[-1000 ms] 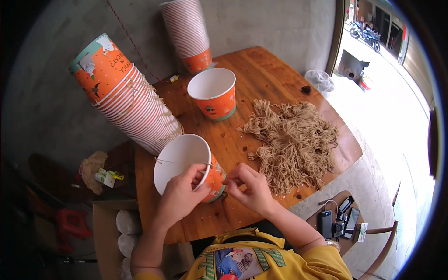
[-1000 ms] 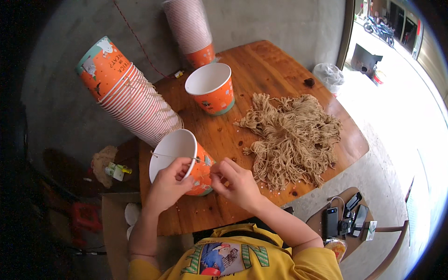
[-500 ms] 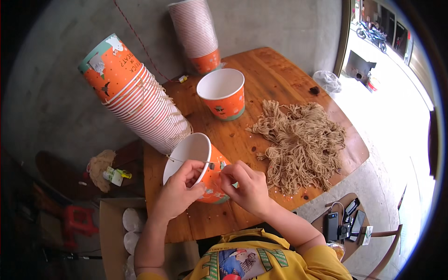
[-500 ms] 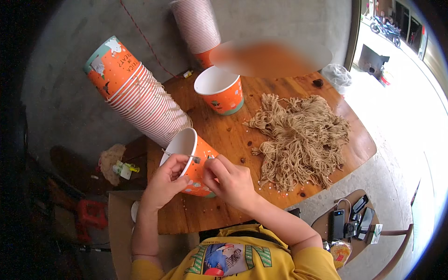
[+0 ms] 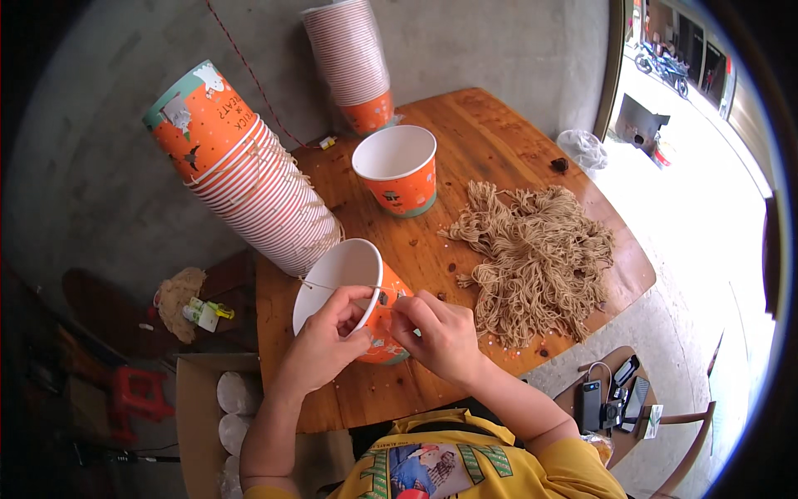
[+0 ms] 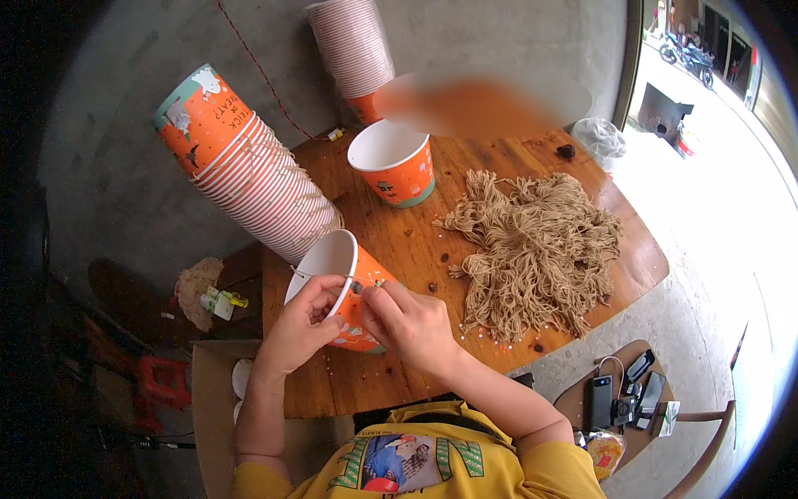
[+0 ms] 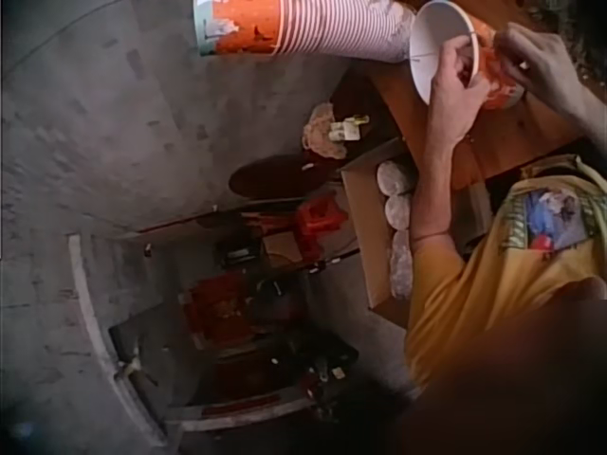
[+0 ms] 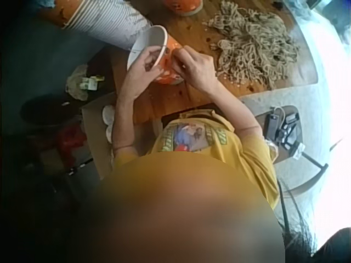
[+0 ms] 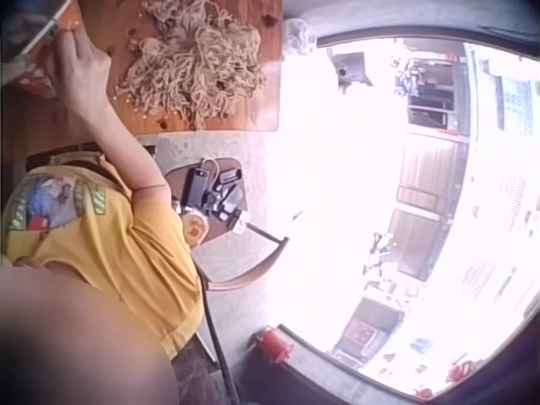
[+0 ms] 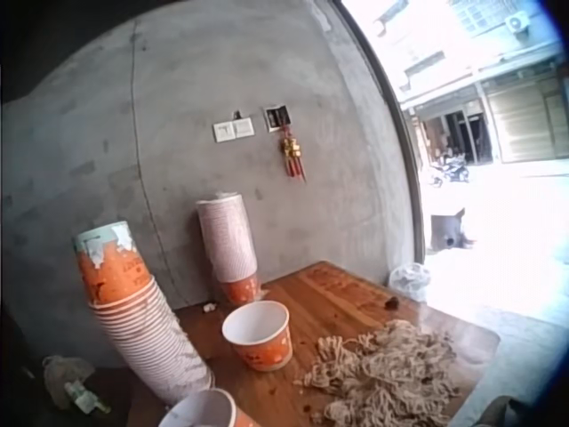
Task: Manually sorting and packaging shredded ginger into paper cups.
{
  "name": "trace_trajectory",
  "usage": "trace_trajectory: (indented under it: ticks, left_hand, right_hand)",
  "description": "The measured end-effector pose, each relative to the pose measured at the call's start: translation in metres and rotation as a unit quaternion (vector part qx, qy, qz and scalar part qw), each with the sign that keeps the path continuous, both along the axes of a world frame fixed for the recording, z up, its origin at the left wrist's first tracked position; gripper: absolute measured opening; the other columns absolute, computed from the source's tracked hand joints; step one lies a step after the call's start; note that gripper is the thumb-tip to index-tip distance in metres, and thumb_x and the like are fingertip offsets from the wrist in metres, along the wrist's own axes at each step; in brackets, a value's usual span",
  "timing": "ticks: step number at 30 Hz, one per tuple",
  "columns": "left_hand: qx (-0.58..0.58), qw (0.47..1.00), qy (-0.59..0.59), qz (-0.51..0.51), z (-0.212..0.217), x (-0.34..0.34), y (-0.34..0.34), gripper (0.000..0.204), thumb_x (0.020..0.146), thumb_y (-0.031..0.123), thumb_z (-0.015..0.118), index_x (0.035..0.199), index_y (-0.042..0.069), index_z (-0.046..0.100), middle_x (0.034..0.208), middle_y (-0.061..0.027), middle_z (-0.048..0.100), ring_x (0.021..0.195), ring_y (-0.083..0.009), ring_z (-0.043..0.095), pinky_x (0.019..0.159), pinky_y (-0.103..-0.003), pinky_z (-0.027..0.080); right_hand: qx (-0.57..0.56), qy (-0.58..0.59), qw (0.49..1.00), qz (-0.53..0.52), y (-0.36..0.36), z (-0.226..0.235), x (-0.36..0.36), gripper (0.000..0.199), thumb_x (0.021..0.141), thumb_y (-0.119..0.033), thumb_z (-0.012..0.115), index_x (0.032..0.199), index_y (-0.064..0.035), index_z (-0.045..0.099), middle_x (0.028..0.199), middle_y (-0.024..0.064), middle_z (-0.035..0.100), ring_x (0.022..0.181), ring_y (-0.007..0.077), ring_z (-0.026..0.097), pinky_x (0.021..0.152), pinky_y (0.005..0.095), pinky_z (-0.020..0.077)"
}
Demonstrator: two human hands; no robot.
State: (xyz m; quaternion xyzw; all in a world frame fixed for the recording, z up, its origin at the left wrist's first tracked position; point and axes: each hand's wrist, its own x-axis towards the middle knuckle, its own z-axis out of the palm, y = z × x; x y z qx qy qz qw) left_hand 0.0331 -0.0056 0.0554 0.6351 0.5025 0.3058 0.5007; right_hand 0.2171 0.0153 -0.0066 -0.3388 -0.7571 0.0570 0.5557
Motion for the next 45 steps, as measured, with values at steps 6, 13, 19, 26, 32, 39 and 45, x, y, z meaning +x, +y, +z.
trace_trajectory:
  ticks: [6,13,19,26,32,39,45]
  left_hand:
    - [0.004,1.0,-0.006,-0.003,0.002,0.004,-0.001,0.045,0.087,-0.009,0.051,0.131,0.002,0.044,0.102,-0.0047,0.059,0.091,-0.0081,0.056,0.08,-0.024,0.048]
    - [-0.005,1.0,0.006,-0.015,0.002,0.008,-0.003,0.041,0.09,-0.003,0.055,0.13,0.003,0.047,0.099,-0.0045,0.06,0.089,-0.0081,0.056,0.081,-0.025,0.048]
    - [-0.018,0.998,-0.057,-0.017,-0.015,0.013,0.007,0.023,0.096,0.009,0.056,0.118,0.001,0.056,0.1,-0.0057,0.063,0.087,-0.0079,0.058,0.079,-0.025,0.05]
    - [-0.021,0.999,0.044,-0.023,-0.029,0.027,0.012,0.008,0.096,0.008,0.055,0.096,0.0,0.056,0.084,-0.0013,0.062,0.077,-0.0074,0.058,0.07,-0.025,0.05]
    - [0.017,0.999,0.039,-0.011,-0.036,0.026,0.015,0.009,0.096,0.009,0.053,0.096,0.001,0.056,0.084,-0.0042,0.064,0.077,-0.0083,0.059,0.07,-0.026,0.05]
    - [-0.047,0.998,-0.028,-0.028,-0.036,0.021,0.018,0.015,0.095,0.005,0.052,0.108,-0.001,0.055,0.094,-0.0033,0.062,0.082,-0.0075,0.059,0.076,-0.024,0.05]
    - [-0.062,0.998,-0.009,-0.031,-0.036,0.022,0.019,0.019,0.093,-0.001,0.051,0.112,-0.001,0.054,0.102,-0.0044,0.062,0.094,-0.0098,0.06,0.087,-0.026,0.049]
  right_hand:
    - [0.016,-0.026,0.999,-0.021,-0.001,-0.001,0.0,0.021,0.074,-0.005,0.073,0.089,-0.0084,0.058,0.067,0.0042,0.051,0.052,0.0203,0.057,0.047,0.0329,0.0471]
    - [0.013,-0.045,0.999,-0.028,-0.001,-0.002,0.003,0.021,0.074,-0.009,0.073,0.09,-0.0092,0.059,0.068,0.0038,0.05,0.055,0.0199,0.057,0.047,0.0337,0.0468]
    - [-0.001,-0.043,0.999,-0.025,-0.005,-0.009,0.012,0.023,0.075,-0.009,0.073,0.094,-0.0092,0.061,0.068,0.004,0.051,0.056,0.0207,0.058,0.048,0.0333,0.0474]
    - [-0.085,-0.025,0.996,0.015,-0.01,-0.022,0.025,0.02,0.079,-0.01,0.071,0.095,-0.0077,0.059,0.074,0.0063,0.056,0.061,0.0241,0.061,0.05,0.0354,0.0498]
    - [-0.156,0.026,0.986,0.046,-0.015,-0.026,0.028,0.018,0.081,-0.004,0.07,0.095,-0.0049,0.06,0.081,0.0084,0.063,0.063,0.0217,0.066,0.054,0.0312,0.0536]
    - [-0.197,0.063,0.977,0.061,-0.02,-0.038,0.023,0.017,0.083,-0.006,0.068,0.096,-0.0051,0.058,0.088,0.01,0.065,0.067,0.0265,0.066,0.058,0.0334,0.0541]
    - [-0.239,0.122,0.961,0.065,-0.018,-0.048,0.022,0.015,0.084,-0.006,0.067,0.094,-0.0047,0.056,0.085,0.0106,0.064,0.067,0.0274,0.066,0.058,0.0344,0.0538]
